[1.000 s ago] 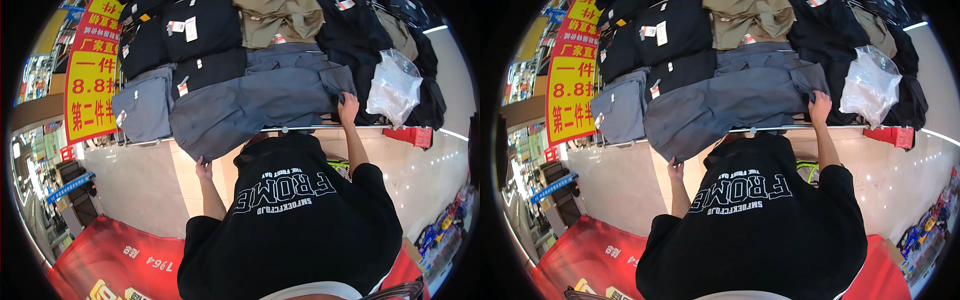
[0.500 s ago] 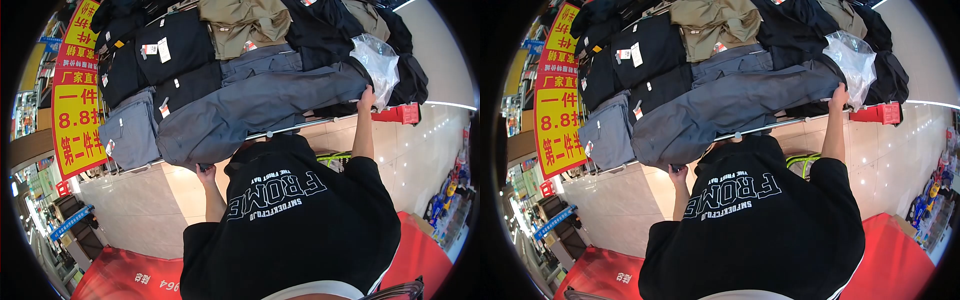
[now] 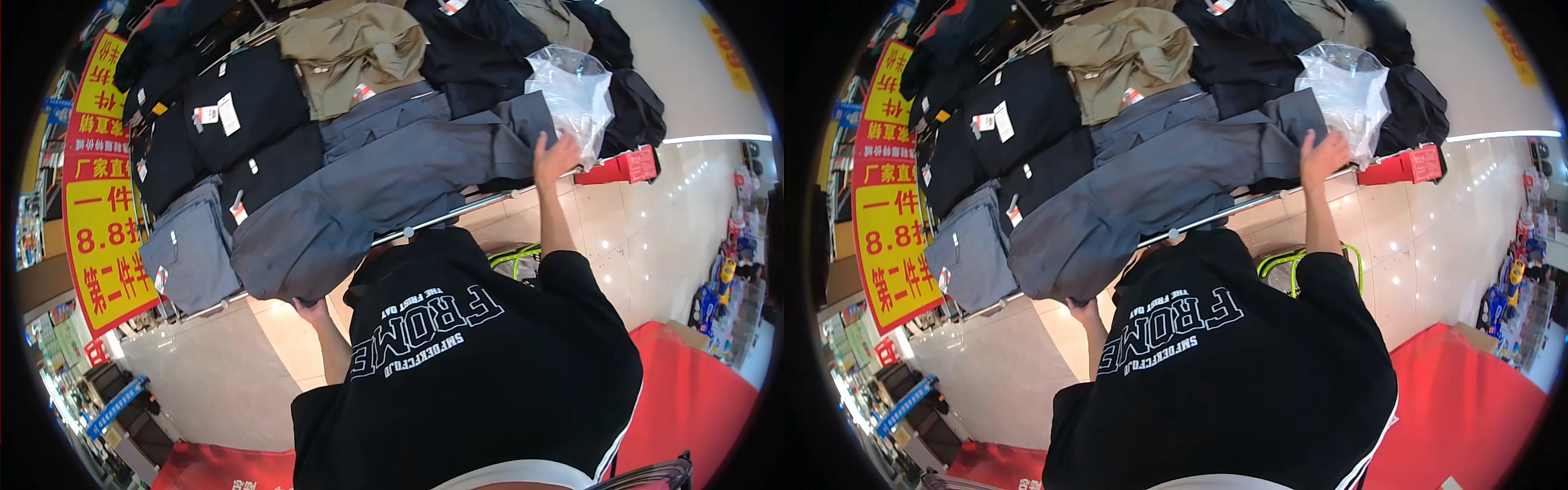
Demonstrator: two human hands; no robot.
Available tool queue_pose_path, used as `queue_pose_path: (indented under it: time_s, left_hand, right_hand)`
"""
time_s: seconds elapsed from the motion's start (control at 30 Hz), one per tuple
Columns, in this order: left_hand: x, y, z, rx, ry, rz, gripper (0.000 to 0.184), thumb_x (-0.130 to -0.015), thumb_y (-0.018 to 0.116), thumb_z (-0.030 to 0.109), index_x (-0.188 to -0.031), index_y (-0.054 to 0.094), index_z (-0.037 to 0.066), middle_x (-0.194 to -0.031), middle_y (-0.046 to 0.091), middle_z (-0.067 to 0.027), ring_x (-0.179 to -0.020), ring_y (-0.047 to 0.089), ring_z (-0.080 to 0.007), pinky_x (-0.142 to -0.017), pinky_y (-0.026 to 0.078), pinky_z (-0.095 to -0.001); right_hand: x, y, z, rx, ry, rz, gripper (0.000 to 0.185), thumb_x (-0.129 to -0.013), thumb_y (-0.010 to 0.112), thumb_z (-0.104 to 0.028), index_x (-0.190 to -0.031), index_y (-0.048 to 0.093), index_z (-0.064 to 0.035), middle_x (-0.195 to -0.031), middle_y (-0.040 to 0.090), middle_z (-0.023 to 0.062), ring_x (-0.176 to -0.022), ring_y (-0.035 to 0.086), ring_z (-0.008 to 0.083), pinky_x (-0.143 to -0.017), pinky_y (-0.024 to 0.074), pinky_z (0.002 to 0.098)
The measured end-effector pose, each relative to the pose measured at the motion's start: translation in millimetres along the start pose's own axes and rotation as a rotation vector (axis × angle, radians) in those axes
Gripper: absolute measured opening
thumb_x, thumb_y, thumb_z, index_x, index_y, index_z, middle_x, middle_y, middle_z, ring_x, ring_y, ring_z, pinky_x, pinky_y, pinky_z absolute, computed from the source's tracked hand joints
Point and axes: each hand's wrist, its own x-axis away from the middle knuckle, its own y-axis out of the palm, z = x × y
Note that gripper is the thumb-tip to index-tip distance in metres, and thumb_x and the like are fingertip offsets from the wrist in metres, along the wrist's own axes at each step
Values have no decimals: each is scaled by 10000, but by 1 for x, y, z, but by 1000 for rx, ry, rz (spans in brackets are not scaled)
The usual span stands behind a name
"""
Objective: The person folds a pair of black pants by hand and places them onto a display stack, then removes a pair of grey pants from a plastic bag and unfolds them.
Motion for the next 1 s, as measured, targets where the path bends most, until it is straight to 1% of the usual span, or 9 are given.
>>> queue_pose_path:
  time_s: [0.07,0.1,0.2,0.33,0.43,0.6,0.7,0.8,1.0]
  left_hand:
    - [3,0,-1,-106,36,14,560,-928,502,374,-1359,428,24,-1434,400,-135,-1324,352,-340,-1098,265,-519]
    - [5,2,-2,-113,29,8,560,-928,502,374,-1359,428,24,-1434,400,-135,-1324,352,-340,-1098,265,-519]
    - [7,3,-3,-104,15,-1,551,-939,474,376,-1362,423,28,-1438,394,-135,-1323,354,-342,-1096,271,-514]
    - [6,5,-3,-170,33,10,527,-942,447,359,-1364,425,44,-1438,396,-132,-1324,355,-343,-1090,279,-516]
    - [5,2,-2,-181,13,-14,517,-946,426,358,-1360,430,50,-1438,397,-128,-1323,357,-343,-1086,283,-516]
    - [8,10,1,-86,-45,67,516,-950,405,372,-1354,437,53,-1433,404,-130,-1318,364,-346,-1082,291,-513]
    - [10,9,0,-107,-40,62,515,-950,403,375,-1352,440,55,-1427,411,-132,-1313,370,-348,-1079,297,-511]
    - [10,9,-1,-87,-46,75,515,-948,414,371,-1353,438,55,-1423,415,-136,-1309,375,-351,-1077,301,-514]
    - [-4,2,10,-52,-39,52,483,-943,446,343,-1324,477,48,-1408,438,-119,-1299,382,-331,-1064,311,-514]
  right_hand:
    - [14,6,-4,-328,-92,-137,288,-817,679,-246,-1008,588,-50,-831,613,113,-814,583,305,-736,443,418]
    - [21,5,-11,-346,13,-348,244,-841,659,-250,-948,592,-41,-776,612,109,-748,593,298,-678,458,412]
    - [44,15,-15,-327,9,-655,244,-859,625,-265,-959,586,-47,-792,627,152,-742,595,369,-674,465,466]
    - [65,19,-27,-420,-115,-521,277,-872,602,-291,-1014,592,-53,-800,638,204,-754,609,397,-683,481,466]
    - [71,21,-35,-319,212,-842,305,-888,548,-263,-1105,584,-52,-902,643,280,-889,618,446,-791,486,501]
    - [64,22,-31,-249,325,-798,319,-851,604,-266,-1106,582,-76,-934,642,264,-898,620,435,-788,491,488]
    - [71,24,-25,-266,113,-789,269,-729,732,-203,-920,593,-76,-913,590,205,-886,596,395,-763,487,473]
    - [83,34,-22,-345,60,-753,238,-728,722,-191,-871,588,-56,-886,584,195,-869,592,389,-744,481,474]
    - [80,52,-20,-616,291,-813,215,-727,699,-198,-767,580,-24,-700,603,158,-689,606,322,-662,484,397]
